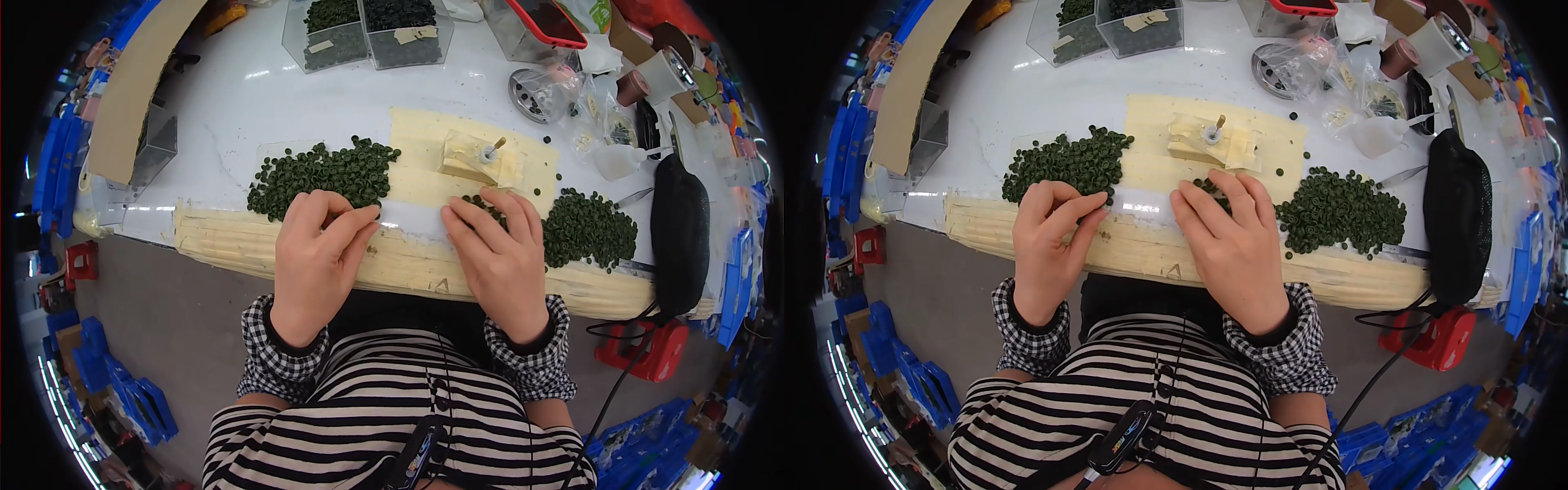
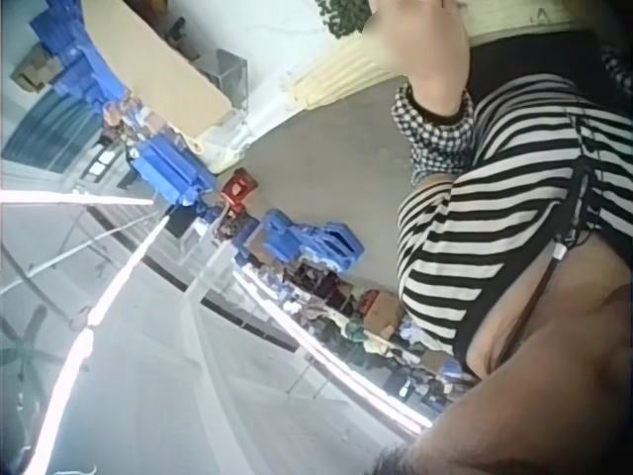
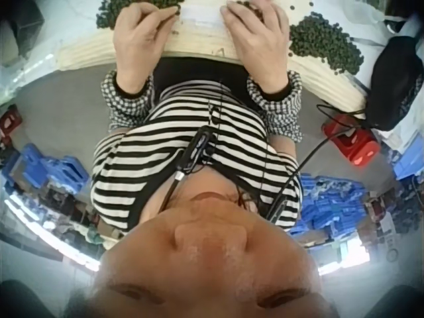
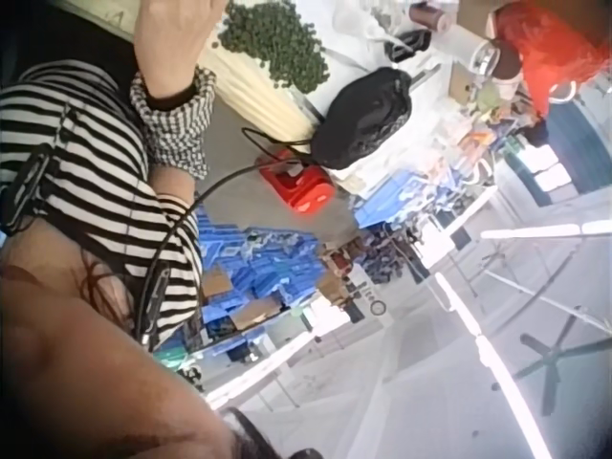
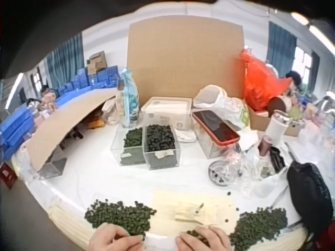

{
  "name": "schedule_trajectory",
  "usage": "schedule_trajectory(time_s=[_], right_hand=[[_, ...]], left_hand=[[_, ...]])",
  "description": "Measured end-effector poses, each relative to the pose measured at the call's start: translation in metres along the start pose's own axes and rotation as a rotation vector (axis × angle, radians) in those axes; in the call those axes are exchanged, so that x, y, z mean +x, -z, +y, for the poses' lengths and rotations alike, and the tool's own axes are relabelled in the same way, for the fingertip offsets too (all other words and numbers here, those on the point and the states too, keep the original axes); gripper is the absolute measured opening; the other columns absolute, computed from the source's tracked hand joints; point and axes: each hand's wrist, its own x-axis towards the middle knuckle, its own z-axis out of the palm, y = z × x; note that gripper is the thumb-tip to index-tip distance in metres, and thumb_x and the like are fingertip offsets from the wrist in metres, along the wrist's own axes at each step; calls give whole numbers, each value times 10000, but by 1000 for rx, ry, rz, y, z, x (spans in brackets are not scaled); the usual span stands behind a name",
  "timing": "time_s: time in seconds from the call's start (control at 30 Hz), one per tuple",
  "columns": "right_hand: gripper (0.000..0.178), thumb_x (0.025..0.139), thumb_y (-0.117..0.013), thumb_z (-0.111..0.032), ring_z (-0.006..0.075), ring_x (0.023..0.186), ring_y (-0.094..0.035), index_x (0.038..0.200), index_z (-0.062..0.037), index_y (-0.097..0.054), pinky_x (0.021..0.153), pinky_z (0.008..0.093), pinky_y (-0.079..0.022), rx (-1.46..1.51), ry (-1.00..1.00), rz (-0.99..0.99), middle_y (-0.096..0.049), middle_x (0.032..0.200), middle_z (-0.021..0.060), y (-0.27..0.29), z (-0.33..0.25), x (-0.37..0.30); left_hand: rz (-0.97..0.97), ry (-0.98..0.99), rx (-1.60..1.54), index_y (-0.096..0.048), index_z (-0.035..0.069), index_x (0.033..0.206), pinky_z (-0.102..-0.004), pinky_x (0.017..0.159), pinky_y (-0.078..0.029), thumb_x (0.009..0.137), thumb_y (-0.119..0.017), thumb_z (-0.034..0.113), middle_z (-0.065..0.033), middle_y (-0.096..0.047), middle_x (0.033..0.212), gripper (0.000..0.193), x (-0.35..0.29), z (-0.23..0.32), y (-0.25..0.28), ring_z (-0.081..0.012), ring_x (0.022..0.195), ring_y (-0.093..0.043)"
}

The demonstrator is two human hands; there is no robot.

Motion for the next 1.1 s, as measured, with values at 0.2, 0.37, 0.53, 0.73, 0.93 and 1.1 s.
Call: schedule_trajectory(time_s=[0.2, 0.37, 0.53, 0.73, 0.93, 1.1], right_hand=[[257, 755, -733, -88, 258, 1019, -562, 1009, -60, -706, 883, 393, -432, 101, -112, 87, -655, 1062, 36, 12, 0, -2], [242, 744, -740, -30, 252, 912, -581, 984, -55, -719, 795, 359, -462, 166, -176, 234, -674, 972, 43, 22, 14, 0], [177, 769, -717, 7, 244, 836, -590, 940, -39, -719, 721, 325, -476, 191, -215, 346, -685, 888, 58, 34, 22, 12], [148, 787, -711, -12, 244, 833, -594, 935, -29, -707, 717, 328, -476, 180, -229, 370, -670, 877, 69, 34, 26, 26], [146, 811, -704, -65, 264, 807, -580, 950, -29, -683, 699, 348, -469, 173, -269, 322, -628, 845, 83, 21, 33, 42], [108, 804, -706, -62, 265, 807, -585, 899, -21, -673, 700, 351, -467, 281, -278, 302, -628, 828, 86, 13, 38, 50]], left_hand=[[-64, -62, 82, -681, 38, 898, -335, 608, -401, 756, -735, 12, -58, -493, 795, 154, 2, -2, -6, -227, 731, -477], [-31, -17, 37, -649, 13, 852, -349, 627, -403, 756, -725, 2, -74, -490, 791, 122, 1, -4, -9, -247, 735, -482], [-27, 46, 17, -638, 3, 842, -356, 637, -401, 753, -719, -9, -85, -484, 775, 121, 0, -4, -7, -254, 741, -482], [52, -10, -52, -648, -7, 858, -296, 644, -486, 792, -693, -57, -85, -618, 877, 94, 4, 2, -4, -193, 768, -596], [23, 326, -812, -627, -40, 1011, -240, 734, -550, 848, -645, -90, -119, -686, 955, 171, 1, 24, -9, -119, 815, -657], [-148, 412, -1468, -623, -29, 1089, -231, 743, -561, 915, -635, 18, -126, -690, 969, 181, 3, 16, -17, -134, 856, -680]])
